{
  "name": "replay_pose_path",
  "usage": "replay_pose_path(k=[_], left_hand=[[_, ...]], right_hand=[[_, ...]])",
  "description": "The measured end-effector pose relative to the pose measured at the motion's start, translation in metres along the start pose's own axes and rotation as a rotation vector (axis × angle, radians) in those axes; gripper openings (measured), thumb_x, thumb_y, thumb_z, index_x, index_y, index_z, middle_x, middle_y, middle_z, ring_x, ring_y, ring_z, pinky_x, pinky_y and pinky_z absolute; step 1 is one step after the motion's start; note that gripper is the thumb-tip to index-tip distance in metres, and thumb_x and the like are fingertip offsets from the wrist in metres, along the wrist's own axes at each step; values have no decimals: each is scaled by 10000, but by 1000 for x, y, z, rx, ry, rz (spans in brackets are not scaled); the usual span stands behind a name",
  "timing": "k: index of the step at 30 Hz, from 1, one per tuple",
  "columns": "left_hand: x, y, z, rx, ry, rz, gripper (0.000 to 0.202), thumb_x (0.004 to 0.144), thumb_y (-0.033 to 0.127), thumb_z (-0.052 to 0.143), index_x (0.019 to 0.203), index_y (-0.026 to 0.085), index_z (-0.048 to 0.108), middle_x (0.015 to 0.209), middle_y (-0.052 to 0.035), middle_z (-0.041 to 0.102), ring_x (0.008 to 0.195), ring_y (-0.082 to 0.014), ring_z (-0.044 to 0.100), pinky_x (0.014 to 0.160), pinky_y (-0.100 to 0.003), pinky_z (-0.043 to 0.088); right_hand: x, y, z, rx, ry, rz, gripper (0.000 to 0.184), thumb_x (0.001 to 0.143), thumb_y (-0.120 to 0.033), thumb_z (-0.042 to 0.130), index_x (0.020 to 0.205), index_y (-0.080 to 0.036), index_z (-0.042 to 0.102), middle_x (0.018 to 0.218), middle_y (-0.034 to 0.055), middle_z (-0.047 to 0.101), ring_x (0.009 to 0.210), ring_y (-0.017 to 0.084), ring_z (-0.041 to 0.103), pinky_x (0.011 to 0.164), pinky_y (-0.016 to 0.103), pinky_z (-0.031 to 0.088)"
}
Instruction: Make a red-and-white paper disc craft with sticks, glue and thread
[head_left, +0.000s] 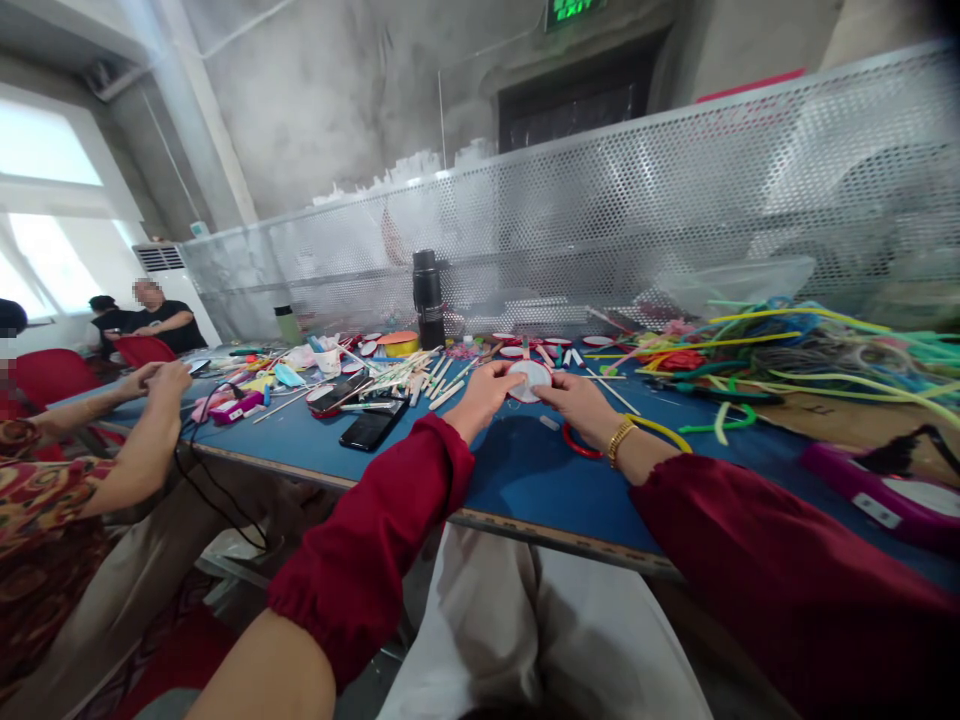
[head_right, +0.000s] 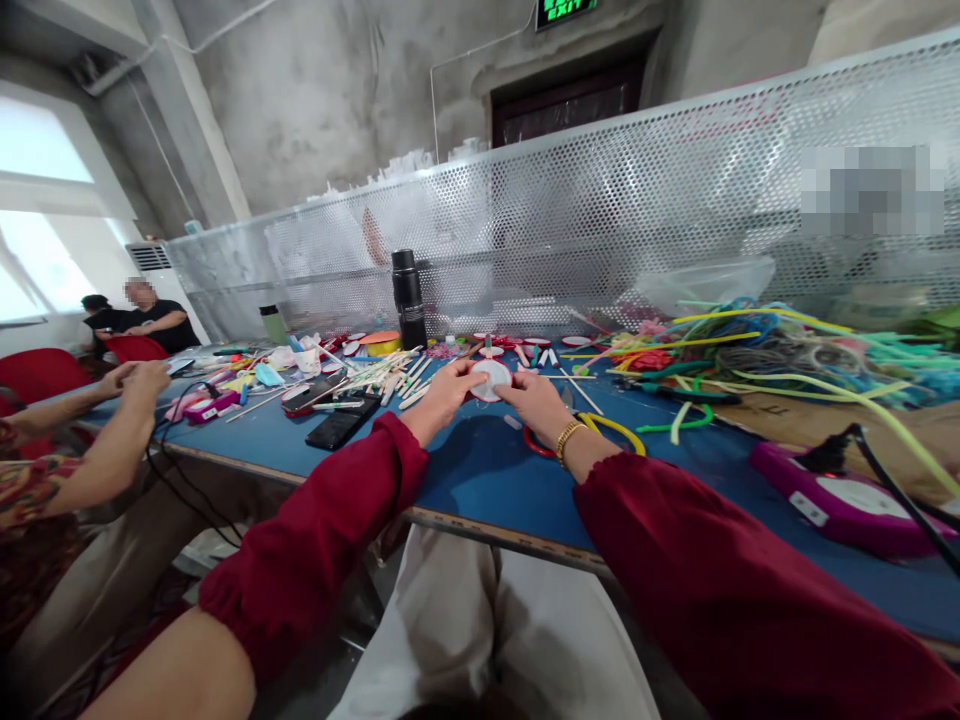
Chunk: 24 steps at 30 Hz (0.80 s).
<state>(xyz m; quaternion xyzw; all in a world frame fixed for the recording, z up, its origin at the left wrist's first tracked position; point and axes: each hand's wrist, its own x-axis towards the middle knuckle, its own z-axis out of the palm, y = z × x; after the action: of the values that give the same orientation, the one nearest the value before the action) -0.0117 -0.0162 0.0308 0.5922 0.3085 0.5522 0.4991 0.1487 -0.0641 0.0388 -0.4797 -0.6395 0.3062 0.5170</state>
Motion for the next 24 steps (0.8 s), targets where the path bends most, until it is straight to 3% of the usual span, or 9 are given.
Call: replay_pose_path(k=[6,15,24], left_hand=[[-3,3,2,-7,-13,0,279,693,220,763,946,115,713,849,-35,695,719,-127,570,748,-276,473],[-7,6,5,-60,-26,-39,302,687,235,778,963,133,711,856,-33,694,728,-124,576,756,-284,475],[-6,11,2,37,24,32,208,690,248,757,851,125,708,748,-17,661,664,-120,541,694,-267,450]], right_hand=[[0,0,0,-14,15,4,359,619,-511,692,756,-179,677,629,-14,580,629,140,454,612,296,372],[5,9,1,-5,11,-58,250,664,-403,678,792,-191,713,749,13,690,757,185,587,760,312,468],[5,10,0,1,18,-70,314,683,-491,685,765,-188,691,667,-12,619,651,142,488,609,271,392]])
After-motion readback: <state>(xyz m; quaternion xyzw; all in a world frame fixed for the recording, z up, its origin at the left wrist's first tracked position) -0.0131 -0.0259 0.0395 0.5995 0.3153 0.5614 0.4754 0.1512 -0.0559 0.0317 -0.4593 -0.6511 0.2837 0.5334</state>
